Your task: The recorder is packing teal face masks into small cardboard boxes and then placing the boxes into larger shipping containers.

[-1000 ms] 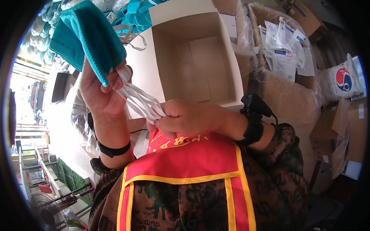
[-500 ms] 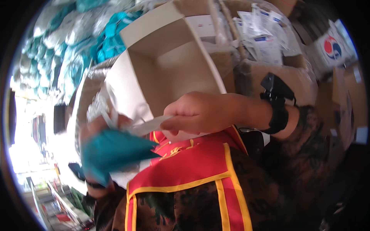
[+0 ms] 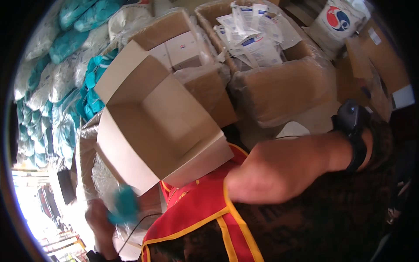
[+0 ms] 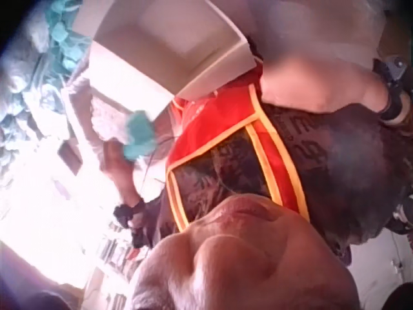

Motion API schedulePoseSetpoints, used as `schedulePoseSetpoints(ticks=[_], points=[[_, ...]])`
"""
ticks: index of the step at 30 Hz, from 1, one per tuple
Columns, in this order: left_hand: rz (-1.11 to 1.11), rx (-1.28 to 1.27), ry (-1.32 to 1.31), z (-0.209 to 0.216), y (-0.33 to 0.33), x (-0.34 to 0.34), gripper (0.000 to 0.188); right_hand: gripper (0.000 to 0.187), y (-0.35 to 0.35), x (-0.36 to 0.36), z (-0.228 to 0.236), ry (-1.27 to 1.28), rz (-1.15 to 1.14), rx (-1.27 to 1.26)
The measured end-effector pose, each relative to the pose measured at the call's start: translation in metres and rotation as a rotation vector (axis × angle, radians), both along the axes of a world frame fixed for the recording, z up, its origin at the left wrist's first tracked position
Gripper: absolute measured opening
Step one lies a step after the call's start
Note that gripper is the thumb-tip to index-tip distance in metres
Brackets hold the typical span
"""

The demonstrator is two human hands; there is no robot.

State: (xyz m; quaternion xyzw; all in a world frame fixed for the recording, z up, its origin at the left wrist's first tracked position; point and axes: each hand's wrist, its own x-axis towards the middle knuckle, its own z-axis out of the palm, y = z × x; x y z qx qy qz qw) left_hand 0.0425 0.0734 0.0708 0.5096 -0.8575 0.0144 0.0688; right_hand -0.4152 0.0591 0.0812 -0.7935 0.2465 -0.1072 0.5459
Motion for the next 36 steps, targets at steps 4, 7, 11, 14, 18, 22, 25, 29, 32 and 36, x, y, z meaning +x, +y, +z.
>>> schedulePoseSetpoints(ticks=[4, 7, 11, 14, 18, 22, 25, 29, 32, 36], points=[[0.465, -0.082, 0.237, -0.018, 0.006, 0.1, 0.023, 0.022, 0.004, -0.049, -0.037, -0.254, -0.587, 0.57], [0.237, -0.037, 0.457, -0.06, -0.004, 0.104, 0.059, 0.021, 0.002, -0.049, -0.059, -0.386, -0.641, 0.734], [0.447, -0.024, 0.951, -0.102, -0.013, 0.042, 0.048, 0.015, 0.02, -0.084, -0.134, -0.615, -1.083, 0.707], [0.23, -0.04, 0.943, -0.099, -0.023, -0.001, 0.054, 0.015, 0.057, -0.139, -0.197, -0.583, -1.316, 0.674], [0.101, 0.299, 0.756, -0.076, -0.044, -0.069, 0.055, 0.022, 0.115, -0.193, -0.282, -0.204, -1.751, 0.668], [0.07, 0.446, 1.102, -0.07, -0.045, -0.124, 0.046, 0.04, 0.128, -0.203, -0.321, 0.15, -1.904, 0.642], [0.038, 0.476, 1.163, -0.077, -0.05, -0.118, 0.041, 0.048, 0.138, -0.222, -0.355, -0.056, -1.957, 0.491], [0.124, 0.508, 1.407, -0.09, -0.046, -0.123, 0.027, 0.035, 0.091, -0.205, -0.299, -0.226, -1.769, 0.444], [0.069, 0.536, 1.507, -0.078, -0.047, -0.145, 0.027, 0.037, 0.026, -0.132, -0.199, -0.409, -1.464, 0.237], [0.016, 0.661, 1.522, -0.057, -0.047, -0.158, 0.032, 0.048, -0.033, -0.004, -0.082, -0.463, -0.773, -0.322]])
